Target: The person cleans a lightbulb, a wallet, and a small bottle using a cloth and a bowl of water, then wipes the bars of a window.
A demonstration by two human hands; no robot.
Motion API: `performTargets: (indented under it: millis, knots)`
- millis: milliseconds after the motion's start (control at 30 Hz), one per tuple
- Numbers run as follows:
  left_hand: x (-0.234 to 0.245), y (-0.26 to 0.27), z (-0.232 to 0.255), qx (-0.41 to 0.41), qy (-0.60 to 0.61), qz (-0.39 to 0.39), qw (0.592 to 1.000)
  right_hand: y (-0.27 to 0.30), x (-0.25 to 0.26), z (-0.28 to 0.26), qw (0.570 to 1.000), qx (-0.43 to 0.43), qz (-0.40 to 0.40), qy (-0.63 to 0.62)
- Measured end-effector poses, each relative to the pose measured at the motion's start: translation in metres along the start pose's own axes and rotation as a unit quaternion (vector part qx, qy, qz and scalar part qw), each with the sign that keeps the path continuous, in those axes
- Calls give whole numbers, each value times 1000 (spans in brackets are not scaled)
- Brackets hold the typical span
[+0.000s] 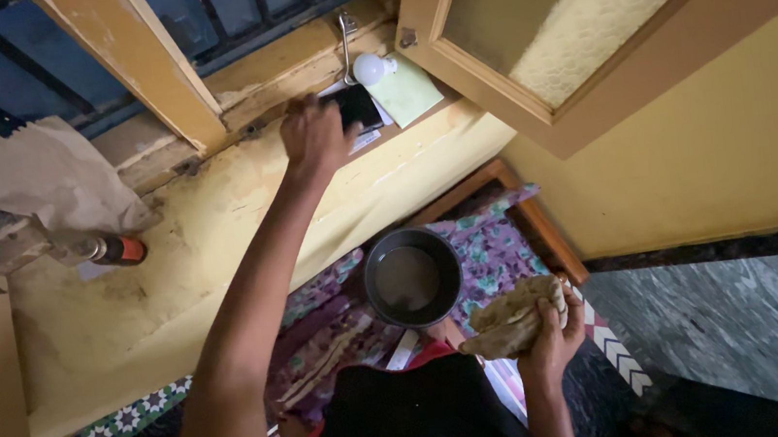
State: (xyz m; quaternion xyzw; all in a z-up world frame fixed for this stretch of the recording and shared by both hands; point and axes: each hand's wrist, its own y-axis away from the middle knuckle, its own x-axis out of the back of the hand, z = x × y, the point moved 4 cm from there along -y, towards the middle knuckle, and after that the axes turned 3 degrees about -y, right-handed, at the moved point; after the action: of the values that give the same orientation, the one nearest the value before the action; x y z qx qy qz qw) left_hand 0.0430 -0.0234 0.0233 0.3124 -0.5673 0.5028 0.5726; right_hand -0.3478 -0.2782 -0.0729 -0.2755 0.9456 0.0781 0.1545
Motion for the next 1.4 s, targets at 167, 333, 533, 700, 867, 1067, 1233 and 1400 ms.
performTargets:
  millis: [167, 333, 533, 700, 867, 1067, 1233, 1400]
  knots:
    - [-19, -42, -1, 64, 144, 13, 987, 0, 3, 0, 999, -5, 23, 36]
    - [-33, -67, 0, 103, 142, 54, 983, 0, 6, -4, 1000, -4, 23, 20]
    - [-12, -32, 15, 116, 227, 63, 965, 3, 7, -17, 1000, -11, 6, 1]
    - [15, 91, 12, 99, 303, 113, 941, -3, 11, -3, 999, -28, -21, -8]
    - [66, 193, -78, 146, 131, 324, 925, 0, -12, 13, 995, -52, -83, -19]
    - [67, 238, -200, 303, 82, 414, 854, 19, -51, 17, 988, -80, -129, -6]
    - [36, 230, -244, 322, 80, 363, 871, 37, -64, 15, 984, -114, -134, -17]
    - [35, 225, -239, 304, 134, 382, 862, 43, -67, 19, 980, -135, -146, -20]
